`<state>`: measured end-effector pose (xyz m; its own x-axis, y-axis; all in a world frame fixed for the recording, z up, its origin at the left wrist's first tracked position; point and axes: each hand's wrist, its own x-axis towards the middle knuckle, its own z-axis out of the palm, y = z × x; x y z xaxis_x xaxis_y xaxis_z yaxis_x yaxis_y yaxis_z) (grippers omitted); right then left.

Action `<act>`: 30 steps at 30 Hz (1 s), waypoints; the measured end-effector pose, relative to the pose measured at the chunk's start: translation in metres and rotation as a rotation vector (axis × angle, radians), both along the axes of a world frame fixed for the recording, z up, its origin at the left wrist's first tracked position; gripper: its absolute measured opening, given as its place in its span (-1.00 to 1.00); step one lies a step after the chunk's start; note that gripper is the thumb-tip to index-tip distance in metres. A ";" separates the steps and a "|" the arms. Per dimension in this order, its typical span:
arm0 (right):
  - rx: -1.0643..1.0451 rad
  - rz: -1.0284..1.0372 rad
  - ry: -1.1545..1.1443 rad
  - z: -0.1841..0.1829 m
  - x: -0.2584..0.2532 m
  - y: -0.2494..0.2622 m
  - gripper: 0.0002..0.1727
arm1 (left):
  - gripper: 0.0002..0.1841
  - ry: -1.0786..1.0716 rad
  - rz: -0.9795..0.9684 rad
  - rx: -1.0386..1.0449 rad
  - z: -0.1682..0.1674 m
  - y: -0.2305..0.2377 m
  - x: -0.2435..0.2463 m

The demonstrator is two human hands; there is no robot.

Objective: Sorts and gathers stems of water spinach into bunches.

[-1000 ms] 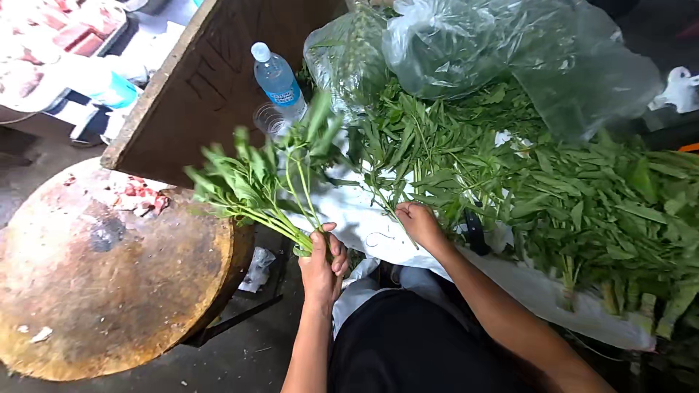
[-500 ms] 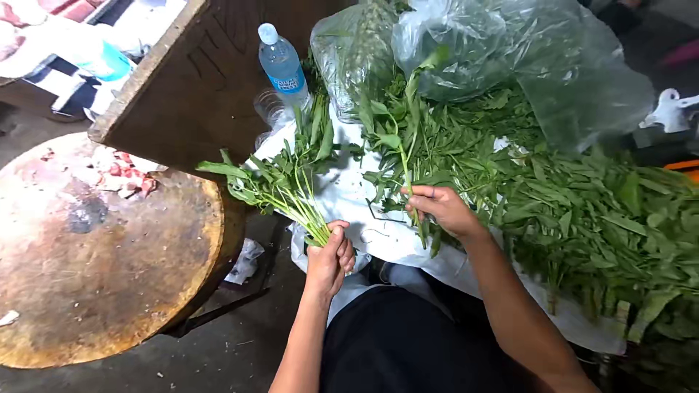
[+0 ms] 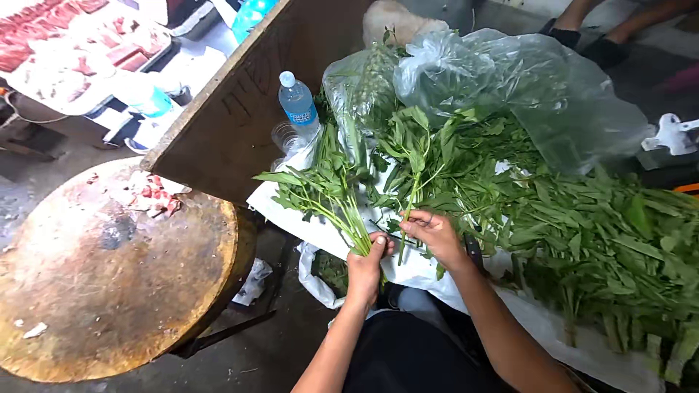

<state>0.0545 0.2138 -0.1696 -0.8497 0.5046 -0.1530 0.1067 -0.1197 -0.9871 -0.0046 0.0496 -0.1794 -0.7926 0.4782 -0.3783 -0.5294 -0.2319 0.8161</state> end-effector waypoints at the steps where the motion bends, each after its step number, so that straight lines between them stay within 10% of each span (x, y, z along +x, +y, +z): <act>1: 0.015 -0.010 0.009 -0.001 -0.001 -0.005 -0.71 | -0.80 0.014 -0.018 -0.014 -0.003 0.002 0.004; 11: -0.032 0.144 -0.234 0.008 -0.012 -0.011 -0.76 | -0.78 -0.207 -0.347 0.027 -0.004 -0.013 -0.010; 22: -0.171 0.243 -0.195 0.007 -0.010 -0.033 -0.71 | -0.84 -0.275 -0.165 0.171 -0.003 -0.012 0.001; 30: 0.607 -0.178 -0.506 -0.017 0.085 0.127 -0.66 | -0.80 -0.031 -0.063 0.476 0.005 -0.042 -0.035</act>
<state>0.1390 0.3410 -0.1869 -0.6501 0.7441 -0.1537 0.5877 0.3642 -0.7225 -0.0396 0.0078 -0.1744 -0.7483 0.6508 -0.1283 -0.5766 -0.5426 0.6108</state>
